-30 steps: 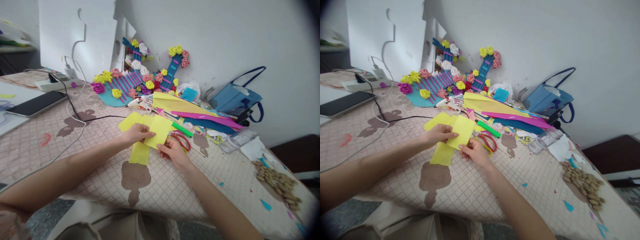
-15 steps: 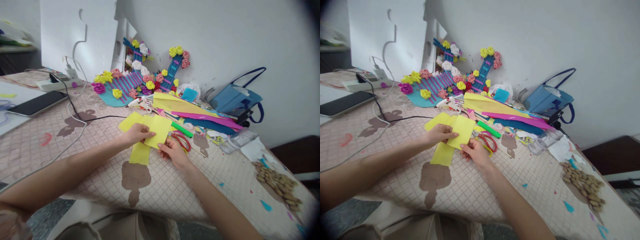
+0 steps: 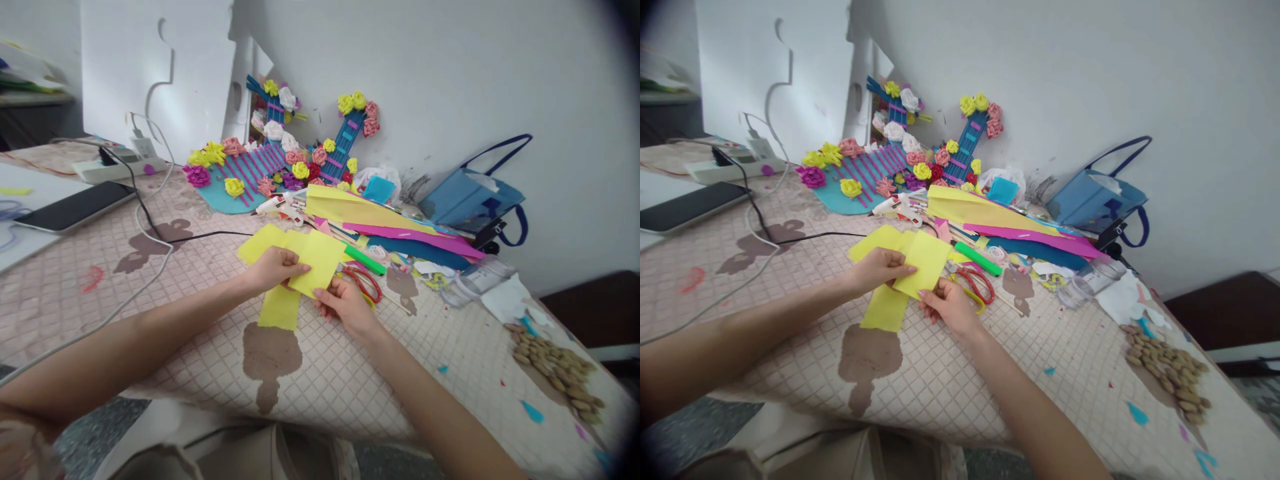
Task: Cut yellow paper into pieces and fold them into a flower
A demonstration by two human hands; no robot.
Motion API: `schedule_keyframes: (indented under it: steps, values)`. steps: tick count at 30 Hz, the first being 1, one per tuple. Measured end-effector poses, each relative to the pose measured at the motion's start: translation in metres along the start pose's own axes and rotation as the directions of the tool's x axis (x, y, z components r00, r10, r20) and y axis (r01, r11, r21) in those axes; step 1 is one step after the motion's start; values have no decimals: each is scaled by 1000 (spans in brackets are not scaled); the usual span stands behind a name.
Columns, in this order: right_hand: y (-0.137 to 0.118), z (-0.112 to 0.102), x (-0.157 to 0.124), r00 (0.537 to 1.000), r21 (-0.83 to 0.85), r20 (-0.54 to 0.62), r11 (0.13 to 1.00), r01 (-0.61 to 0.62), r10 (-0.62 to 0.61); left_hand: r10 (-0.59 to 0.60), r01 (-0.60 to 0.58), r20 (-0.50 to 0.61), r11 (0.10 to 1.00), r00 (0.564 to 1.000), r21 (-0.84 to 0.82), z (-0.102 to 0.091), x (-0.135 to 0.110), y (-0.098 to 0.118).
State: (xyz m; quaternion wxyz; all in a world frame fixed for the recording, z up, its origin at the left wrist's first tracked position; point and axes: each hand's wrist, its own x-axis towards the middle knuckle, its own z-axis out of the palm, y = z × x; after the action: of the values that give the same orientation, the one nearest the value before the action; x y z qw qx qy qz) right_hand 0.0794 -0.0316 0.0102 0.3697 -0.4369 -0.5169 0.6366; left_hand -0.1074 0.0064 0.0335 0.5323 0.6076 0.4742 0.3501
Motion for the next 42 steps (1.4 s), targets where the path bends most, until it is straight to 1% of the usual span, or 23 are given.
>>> schedule_keyframes:
  steps: [4,6,8,11,13,16,21,23,26,29,31,33,37,39,42]
  values:
    - [1,0,0,1000,-1,-17,1000,3,-3,3,-3,-3,1000,1000,1,0,0,-1]
    - [1,0,0,1000,-4,-21,1000,-2,1,9,-8,15,1000,1000,-22,0,0,-1]
    - [1,0,0,1000,-7,-17,1000,-7,7,4,0,53,997,999,-78,0,0,-1]
    - [1,-1,0,1000,-16,5,1000,-11,11,-36,54,97,982,995,-180,0,2,-3]
    - [1,-1,-1,1000,-22,15,1000,-14,14,-62,76,76,977,995,-201,0,4,-6]
    - [1,-1,-1,1000,-29,23,1000,-11,12,-73,77,31,981,997,-176,0,5,-8]
    - [1,1,-2,1000,-41,27,999,-7,8,-45,52,42,982,998,-181,0,3,-6]
    - [-1,4,-3,1000,-31,20,999,16,-15,-35,44,53,981,998,-187,1,1,-3]
    - [-5,6,-4,996,40,-17,996,83,-82,-3,20,97,985,995,-174,2,-3,0]
    - [-9,6,-2,988,147,-75,978,145,-136,30,-8,174,993,984,-121,5,-6,1]
    - [-10,5,-1,980,208,-126,962,178,-154,36,-17,212,995,977,-93,7,-7,1]
    - [-9,4,0,974,250,-180,951,182,-139,35,-19,223,997,974,-73,9,-8,0]
    - [-7,3,1,957,268,-253,940,209,-140,8,3,239,999,971,-46,9,-8,-1]
    - [-7,2,1,953,260,-264,940,220,-150,-3,11,253,999,968,-30,8,-8,-1]
    - [-8,1,1,952,252,-270,944,214,-144,9,-14,269,1000,963,17,7,-8,-1]
